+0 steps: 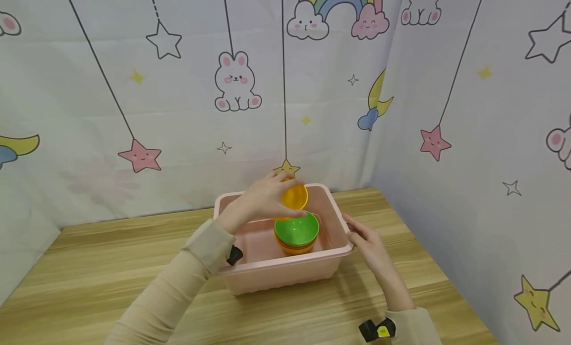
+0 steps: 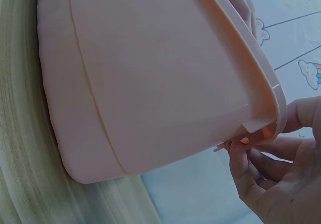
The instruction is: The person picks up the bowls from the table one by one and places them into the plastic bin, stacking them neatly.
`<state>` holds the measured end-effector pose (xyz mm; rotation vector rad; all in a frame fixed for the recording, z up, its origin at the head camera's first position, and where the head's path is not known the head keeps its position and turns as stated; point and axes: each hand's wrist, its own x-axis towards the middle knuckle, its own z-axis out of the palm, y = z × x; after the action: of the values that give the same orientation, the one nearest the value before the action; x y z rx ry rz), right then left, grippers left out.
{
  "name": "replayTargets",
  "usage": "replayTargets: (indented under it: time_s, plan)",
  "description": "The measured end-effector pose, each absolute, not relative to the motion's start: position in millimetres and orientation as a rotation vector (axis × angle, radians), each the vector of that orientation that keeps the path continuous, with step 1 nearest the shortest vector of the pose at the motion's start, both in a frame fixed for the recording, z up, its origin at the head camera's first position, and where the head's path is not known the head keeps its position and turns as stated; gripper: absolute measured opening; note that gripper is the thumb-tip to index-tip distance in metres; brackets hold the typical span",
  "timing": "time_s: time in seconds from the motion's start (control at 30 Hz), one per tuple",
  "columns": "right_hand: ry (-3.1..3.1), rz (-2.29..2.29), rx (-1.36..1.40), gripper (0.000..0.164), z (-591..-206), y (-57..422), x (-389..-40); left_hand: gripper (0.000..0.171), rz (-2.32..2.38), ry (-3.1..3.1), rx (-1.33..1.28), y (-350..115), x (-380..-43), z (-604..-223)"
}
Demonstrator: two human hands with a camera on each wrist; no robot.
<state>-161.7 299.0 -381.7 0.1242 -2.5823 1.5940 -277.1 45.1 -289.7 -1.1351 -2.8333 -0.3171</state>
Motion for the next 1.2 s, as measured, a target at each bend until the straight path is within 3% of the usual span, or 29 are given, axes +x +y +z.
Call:
replayTargets:
  time_s: [1.2]
  plan:
    - [-2.565, 1.616, 0.123, 0.047, -382, 299, -163, 0.075, -0.385, -2.991, -1.395, 74, -289, -322]
